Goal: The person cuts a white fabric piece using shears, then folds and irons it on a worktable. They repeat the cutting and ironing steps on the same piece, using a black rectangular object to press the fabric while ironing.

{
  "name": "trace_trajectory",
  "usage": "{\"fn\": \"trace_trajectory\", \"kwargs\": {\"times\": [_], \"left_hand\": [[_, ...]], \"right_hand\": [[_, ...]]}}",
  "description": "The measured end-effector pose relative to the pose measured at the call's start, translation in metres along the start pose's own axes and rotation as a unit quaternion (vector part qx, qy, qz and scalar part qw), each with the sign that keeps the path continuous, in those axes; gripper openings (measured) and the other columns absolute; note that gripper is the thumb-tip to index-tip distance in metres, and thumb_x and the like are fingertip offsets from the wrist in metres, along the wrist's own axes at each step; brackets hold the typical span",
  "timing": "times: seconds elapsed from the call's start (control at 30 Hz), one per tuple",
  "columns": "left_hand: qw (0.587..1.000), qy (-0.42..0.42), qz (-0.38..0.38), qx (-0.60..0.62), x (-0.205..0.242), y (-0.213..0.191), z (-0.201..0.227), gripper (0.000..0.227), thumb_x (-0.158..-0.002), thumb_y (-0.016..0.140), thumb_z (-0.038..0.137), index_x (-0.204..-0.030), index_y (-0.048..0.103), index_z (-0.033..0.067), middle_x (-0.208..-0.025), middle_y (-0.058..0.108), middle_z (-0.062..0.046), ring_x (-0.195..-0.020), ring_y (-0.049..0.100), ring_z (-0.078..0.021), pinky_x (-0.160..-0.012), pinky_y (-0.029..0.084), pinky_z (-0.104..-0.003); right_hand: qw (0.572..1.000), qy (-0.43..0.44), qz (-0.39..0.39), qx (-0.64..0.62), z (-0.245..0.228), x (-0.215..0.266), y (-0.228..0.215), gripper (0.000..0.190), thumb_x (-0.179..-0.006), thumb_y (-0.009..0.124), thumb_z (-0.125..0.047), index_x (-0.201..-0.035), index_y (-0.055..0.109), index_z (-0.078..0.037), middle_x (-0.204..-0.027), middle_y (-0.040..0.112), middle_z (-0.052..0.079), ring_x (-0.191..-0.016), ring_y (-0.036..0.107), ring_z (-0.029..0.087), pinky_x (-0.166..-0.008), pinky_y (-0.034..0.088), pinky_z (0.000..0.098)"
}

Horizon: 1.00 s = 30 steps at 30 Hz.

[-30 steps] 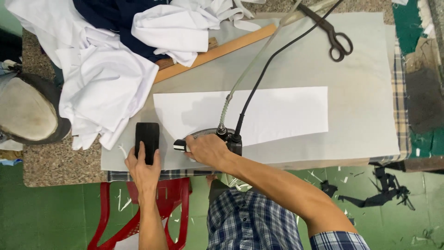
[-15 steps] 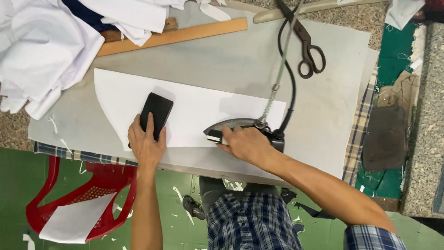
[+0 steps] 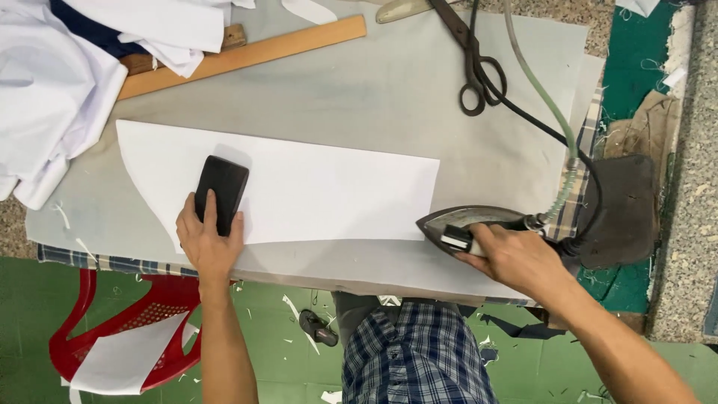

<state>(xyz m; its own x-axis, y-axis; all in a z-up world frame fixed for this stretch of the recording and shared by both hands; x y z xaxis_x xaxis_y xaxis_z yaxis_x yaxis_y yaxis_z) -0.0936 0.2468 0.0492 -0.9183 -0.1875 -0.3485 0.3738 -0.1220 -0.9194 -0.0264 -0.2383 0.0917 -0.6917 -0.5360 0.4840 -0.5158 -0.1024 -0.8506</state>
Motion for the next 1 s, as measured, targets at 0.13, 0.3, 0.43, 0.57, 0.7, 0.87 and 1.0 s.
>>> {"fn": "trace_trajectory", "kwargs": {"times": [0.13, 0.3, 0.43, 0.57, 0.7, 0.87, 1.0], "left_hand": [[0.998, 0.039, 0.011, -0.044, -0.005, 0.002, 0.029, 0.063, -0.094, 0.079, 0.036, -0.146, 0.063, 0.0053, -0.152, 0.044, -0.026, -0.137, 0.04, -0.0406, -0.113, 0.033, -0.054], [0.973, 0.193, -0.103, 0.076, 0.006, 0.059, 0.165, 0.066, -0.105, 0.059, 0.043, -0.157, 0.035, 0.0095, -0.164, 0.035, -0.017, -0.152, 0.034, -0.0398, -0.125, 0.024, -0.064], [0.938, 0.273, -0.136, 0.165, 0.005, 0.091, 0.272, 0.062, -0.095, 0.068, 0.044, -0.145, 0.056, 0.0103, -0.155, 0.049, -0.014, -0.147, 0.04, -0.0322, -0.122, 0.025, -0.059], [0.907, 0.323, -0.211, 0.168, 0.005, 0.12, 0.309, 0.074, -0.095, 0.055, 0.064, -0.153, 0.046, 0.0192, -0.161, 0.043, -0.006, -0.152, 0.033, -0.0243, -0.128, 0.018, -0.054], [0.898, 0.323, -0.263, 0.143, 0.001, 0.136, 0.315, 0.089, -0.091, 0.045, 0.078, -0.161, 0.033, 0.0231, -0.167, 0.033, -0.003, -0.155, 0.026, -0.0236, -0.129, 0.012, -0.053], [0.903, 0.317, -0.247, 0.154, -0.002, 0.134, 0.319, 0.091, -0.091, 0.047, 0.078, -0.162, 0.031, 0.0235, -0.166, 0.034, -0.004, -0.155, 0.027, -0.0246, -0.129, 0.013, -0.053], [0.892, 0.308, -0.305, 0.128, -0.006, 0.134, 0.323, 0.093, -0.091, 0.042, 0.079, -0.163, 0.026, 0.0221, -0.168, 0.032, -0.005, -0.156, 0.023, -0.0244, -0.13, 0.007, -0.052]], "right_hand": [[0.996, 0.082, 0.029, -0.007, 0.054, 0.019, 0.014, 0.052, -0.092, 0.061, -0.054, -0.121, 0.061, -0.011, -0.087, 0.076, 0.016, -0.075, 0.079, 0.032, -0.068, 0.063, 0.0435], [0.961, 0.243, 0.02, -0.133, 0.089, 0.02, -0.006, 0.053, -0.1, 0.052, -0.052, -0.123, 0.049, -0.004, -0.074, 0.068, 0.016, -0.059, 0.065, 0.041, -0.047, 0.046, 0.0485], [0.951, 0.288, 0.055, -0.094, 0.088, 0.011, -0.02, 0.065, -0.099, 0.053, -0.062, -0.13, 0.057, -0.005, -0.099, 0.077, 0.02, -0.089, 0.077, 0.04, -0.076, 0.061, 0.0501], [0.949, 0.282, 0.066, -0.123, 0.084, 0.003, -0.029, 0.063, -0.1, 0.055, -0.059, -0.128, 0.058, -0.003, -0.097, 0.075, 0.023, -0.09, 0.076, 0.042, -0.076, 0.06, 0.0524], [0.947, 0.277, 0.072, -0.147, 0.074, -0.001, -0.045, 0.06, -0.101, 0.058, -0.053, -0.125, 0.059, 0.002, -0.094, 0.074, 0.026, -0.09, 0.075, 0.045, -0.077, 0.059, 0.0544], [0.949, 0.273, 0.063, -0.144, 0.074, -0.003, -0.046, 0.06, -0.101, 0.058, -0.053, -0.126, 0.059, 0.002, -0.093, 0.075, 0.025, -0.089, 0.076, 0.045, -0.075, 0.059, 0.0539], [0.949, 0.272, 0.067, -0.144, 0.071, -0.007, -0.048, 0.059, -0.101, 0.058, -0.052, -0.125, 0.059, 0.003, -0.092, 0.074, 0.025, -0.089, 0.076, 0.045, -0.074, 0.059, 0.0539]]}}
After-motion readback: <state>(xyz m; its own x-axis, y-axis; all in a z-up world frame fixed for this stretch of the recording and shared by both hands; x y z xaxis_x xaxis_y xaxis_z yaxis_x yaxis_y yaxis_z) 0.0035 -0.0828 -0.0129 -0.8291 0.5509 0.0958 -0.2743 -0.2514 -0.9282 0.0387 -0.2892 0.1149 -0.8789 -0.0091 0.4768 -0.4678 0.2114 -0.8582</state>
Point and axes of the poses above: each hand's wrist, its own x-axis away from the middle knuckle, its own y-axis out of the palm, z = x × y, the point moved 8 cm from there along -x, towards the middle knuckle
